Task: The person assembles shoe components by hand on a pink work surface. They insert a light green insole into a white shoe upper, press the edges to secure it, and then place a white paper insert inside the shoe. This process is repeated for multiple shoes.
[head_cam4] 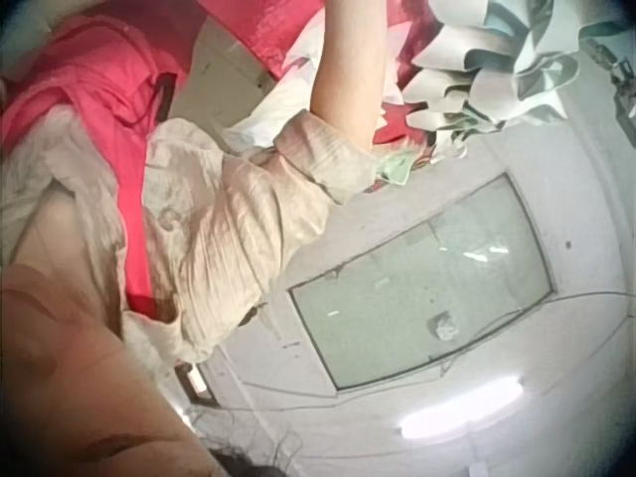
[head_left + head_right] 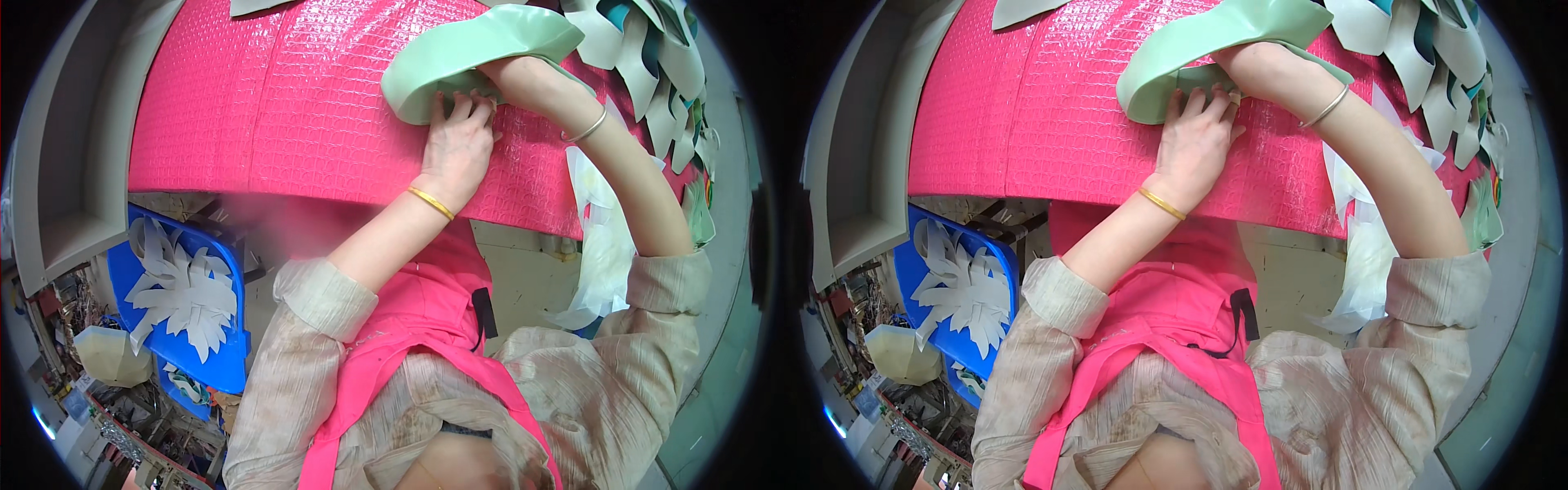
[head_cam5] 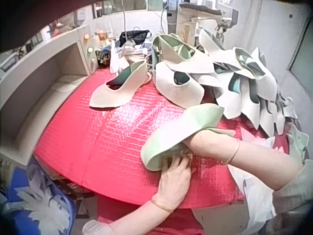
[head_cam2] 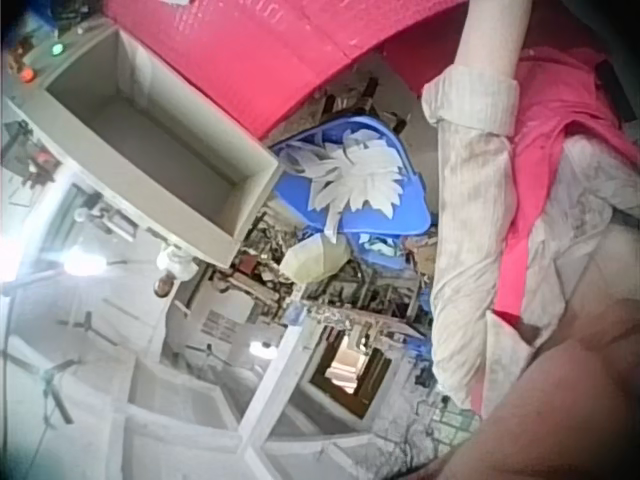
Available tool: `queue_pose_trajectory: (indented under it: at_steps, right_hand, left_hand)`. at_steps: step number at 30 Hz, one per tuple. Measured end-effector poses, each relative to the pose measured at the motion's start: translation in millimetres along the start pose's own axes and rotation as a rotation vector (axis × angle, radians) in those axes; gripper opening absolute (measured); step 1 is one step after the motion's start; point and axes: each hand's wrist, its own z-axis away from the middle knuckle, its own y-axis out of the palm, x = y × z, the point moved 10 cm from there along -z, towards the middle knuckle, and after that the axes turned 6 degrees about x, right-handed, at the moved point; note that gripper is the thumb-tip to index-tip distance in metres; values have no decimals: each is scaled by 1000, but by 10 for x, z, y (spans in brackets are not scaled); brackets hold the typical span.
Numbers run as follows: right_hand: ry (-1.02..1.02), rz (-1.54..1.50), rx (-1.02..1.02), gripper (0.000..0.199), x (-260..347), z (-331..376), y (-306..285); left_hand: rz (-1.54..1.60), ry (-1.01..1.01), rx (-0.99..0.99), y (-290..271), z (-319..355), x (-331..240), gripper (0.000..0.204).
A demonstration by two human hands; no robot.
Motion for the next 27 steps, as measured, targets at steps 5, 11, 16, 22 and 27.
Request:
queue_pose_trajectory:
  at_steps: [5,11,16,22,27]
  right_hand:
    - [21,-91,-26,27,-43,-37,-98]
    - [24,-408,57,24,125,156,-394]
    - [126,-928,-51,58,547,398,-197]
    - [167,-856,-122,67,605,-4,-333]
    - [335,-805,-303,44,508,-164,-434]
  left_hand:
    - [-97,-45,46,72,-76,-90,46]
    - [-62,-87,-28,103,-19,-72,41]
    - [-81,134,260,-416,390,440,23]
    - [-632,385,444,-308,301,294,20]
    - [-529,459,252,-456,241,437,14]
